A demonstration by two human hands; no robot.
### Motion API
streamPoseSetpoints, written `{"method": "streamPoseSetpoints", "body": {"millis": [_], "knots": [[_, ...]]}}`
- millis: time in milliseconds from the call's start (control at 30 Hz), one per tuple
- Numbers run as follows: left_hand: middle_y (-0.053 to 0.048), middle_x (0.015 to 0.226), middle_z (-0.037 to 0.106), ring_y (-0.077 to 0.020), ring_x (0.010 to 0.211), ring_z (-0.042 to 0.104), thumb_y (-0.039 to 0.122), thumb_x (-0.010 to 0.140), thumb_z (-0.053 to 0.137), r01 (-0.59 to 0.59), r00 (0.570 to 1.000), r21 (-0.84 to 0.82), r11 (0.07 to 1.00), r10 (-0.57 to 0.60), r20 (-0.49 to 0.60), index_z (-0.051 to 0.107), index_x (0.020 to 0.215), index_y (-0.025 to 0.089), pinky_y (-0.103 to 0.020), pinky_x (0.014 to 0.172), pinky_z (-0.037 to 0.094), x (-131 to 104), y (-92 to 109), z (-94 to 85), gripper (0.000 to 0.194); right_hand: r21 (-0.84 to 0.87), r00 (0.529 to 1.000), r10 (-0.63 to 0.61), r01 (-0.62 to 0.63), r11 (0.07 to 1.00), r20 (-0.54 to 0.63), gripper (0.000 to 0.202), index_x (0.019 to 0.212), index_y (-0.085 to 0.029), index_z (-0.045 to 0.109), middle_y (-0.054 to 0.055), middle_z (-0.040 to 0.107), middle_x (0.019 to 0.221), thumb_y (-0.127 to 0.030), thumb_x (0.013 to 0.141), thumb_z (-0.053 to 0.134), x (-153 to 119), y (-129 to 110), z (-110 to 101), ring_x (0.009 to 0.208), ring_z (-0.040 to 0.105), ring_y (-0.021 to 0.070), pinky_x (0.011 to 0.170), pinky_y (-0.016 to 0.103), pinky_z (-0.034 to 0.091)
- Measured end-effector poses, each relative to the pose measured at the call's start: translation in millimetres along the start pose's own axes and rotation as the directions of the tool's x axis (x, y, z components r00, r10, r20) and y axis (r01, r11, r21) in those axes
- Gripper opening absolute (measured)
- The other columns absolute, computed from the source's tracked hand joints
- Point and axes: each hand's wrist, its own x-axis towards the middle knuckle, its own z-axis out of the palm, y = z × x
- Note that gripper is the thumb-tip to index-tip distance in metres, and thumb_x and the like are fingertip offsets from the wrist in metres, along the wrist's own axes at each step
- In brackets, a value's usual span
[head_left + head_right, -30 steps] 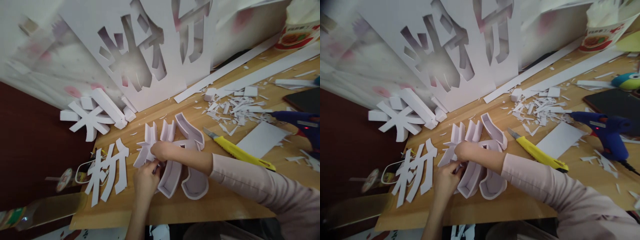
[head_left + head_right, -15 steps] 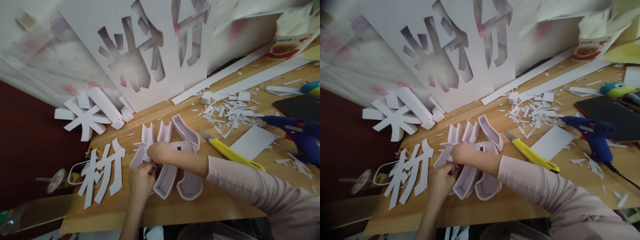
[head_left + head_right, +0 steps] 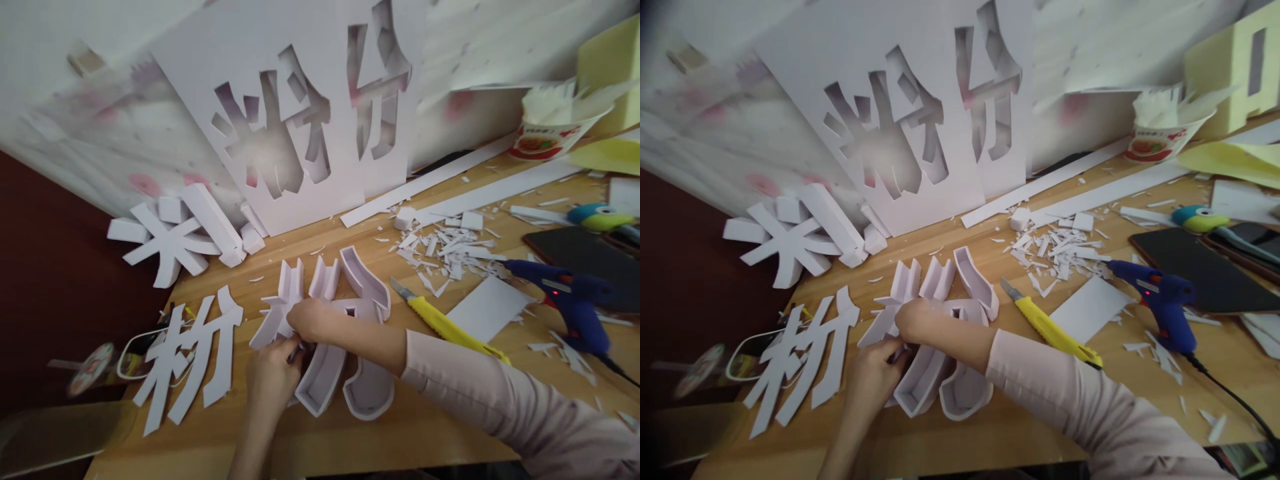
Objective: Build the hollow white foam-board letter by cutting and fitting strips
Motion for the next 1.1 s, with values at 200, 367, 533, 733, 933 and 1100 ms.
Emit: {"method": "streamPoseSetpoints", "body": {"millis": [200, 367, 533, 733, 933, 1100], "knots": [[-0.002, 0.087, 0.079, -0.0237, 0.085, 0.073, 0.014, 0.082, 0.068, 0.002, 1.0, -0.02, 1.0, -0.002, 0.004, 0.078, 0.101, 0.032, -0.028, 0.065, 0.041, -1, 1, 1.7, 0.028, -0.063, 0.991, 0.005, 0.003, 0.998, 0.13, 0.028, 0.118, -0.014, 0.063, 0.009, 0.065, 0.118, -0.031, 0.095, 0.063, -11, -2, -14, 0.1, 0.065, 0.0208, 0.086, 0.041, 0.056], [-0.003, 0.088, 0.079, -0.0235, 0.084, 0.073, 0.014, 0.082, 0.069, 0.022, 1.0, -0.012, 1.0, -0.022, 0.015, 0.078, 0.104, 0.032, -0.029, 0.065, 0.041, -1, 1, 1.8, 0.029, -0.059, 0.994, 0.022, -0.016, 0.998, 0.109, 0.018, 0.109, -0.016, 0.067, 0.008, 0.068, 0.113, -0.027, 0.094, 0.064, -13, -3, -14, 0.099, 0.067, 0.0192, 0.086, 0.038, 0.056], [-0.002, 0.087, 0.079, -0.0222, 0.084, 0.073, 0.016, 0.084, 0.067, 0.014, 0.999, -0.011, 1.0, -0.014, 0.029, 0.078, 0.102, 0.032, -0.028, 0.065, 0.04, 0, 3, 0.6, 0.027, -0.064, 0.985, 0.018, -0.007, 0.998, 0.173, 0.027, 0.117, -0.017, 0.063, 0.008, 0.064, 0.12, -0.032, 0.095, 0.063, -14, -5, -18, 0.103, 0.065, 0.0211, 0.087, 0.041, 0.056], [-0.004, 0.088, 0.079, -0.0251, 0.084, 0.073, 0.017, 0.084, 0.068, 0.026, 1.0, -0.013, 1.0, -0.026, 0.015, 0.078, 0.1, 0.029, -0.03, 0.065, 0.04, -2, 3, 0.7, 0.022, -0.082, 0.976, 0.012, 0.006, 0.997, 0.219, 0.031, 0.121, -0.017, 0.061, 0.009, 0.063, 0.122, -0.034, 0.095, 0.063, -18, -5, -25, 0.104, 0.064, 0.0222, 0.087, 0.042, 0.055], [-0.002, 0.09, 0.079, -0.0256, 0.087, 0.073, 0.016, 0.084, 0.068, 0.026, 1.0, -0.033, 0.999, -0.025, 0.01, 0.078, 0.1, 0.03, -0.031, 0.068, 0.041, -2, 1, 2.8, 0.023, -0.08, 0.979, 0.011, 0.006, 0.997, 0.203, 0.031, 0.121, -0.016, 0.061, 0.009, 0.063, 0.122, -0.034, 0.095, 0.063, -21, -5, -26, 0.104, 0.064, 0.022, 0.088, 0.043, 0.055], [-0.002, 0.09, 0.079, -0.025, 0.087, 0.073, 0.015, 0.084, 0.068, 0.041, 0.999, -0.036, 0.998, -0.041, 0.013, 0.078, 0.101, 0.031, -0.03, 0.067, 0.041, -2, 2, 3.0, 0.026, -0.071, 0.984, 0.013, -0.001, 0.998, 0.178, 0.031, 0.12, -0.016, 0.061, 0.009, 0.063, 0.121, -0.033, 0.095, 0.063, -19, -4, -24, 0.103, 0.064, 0.022, 0.087, 0.043, 0.056]]}}
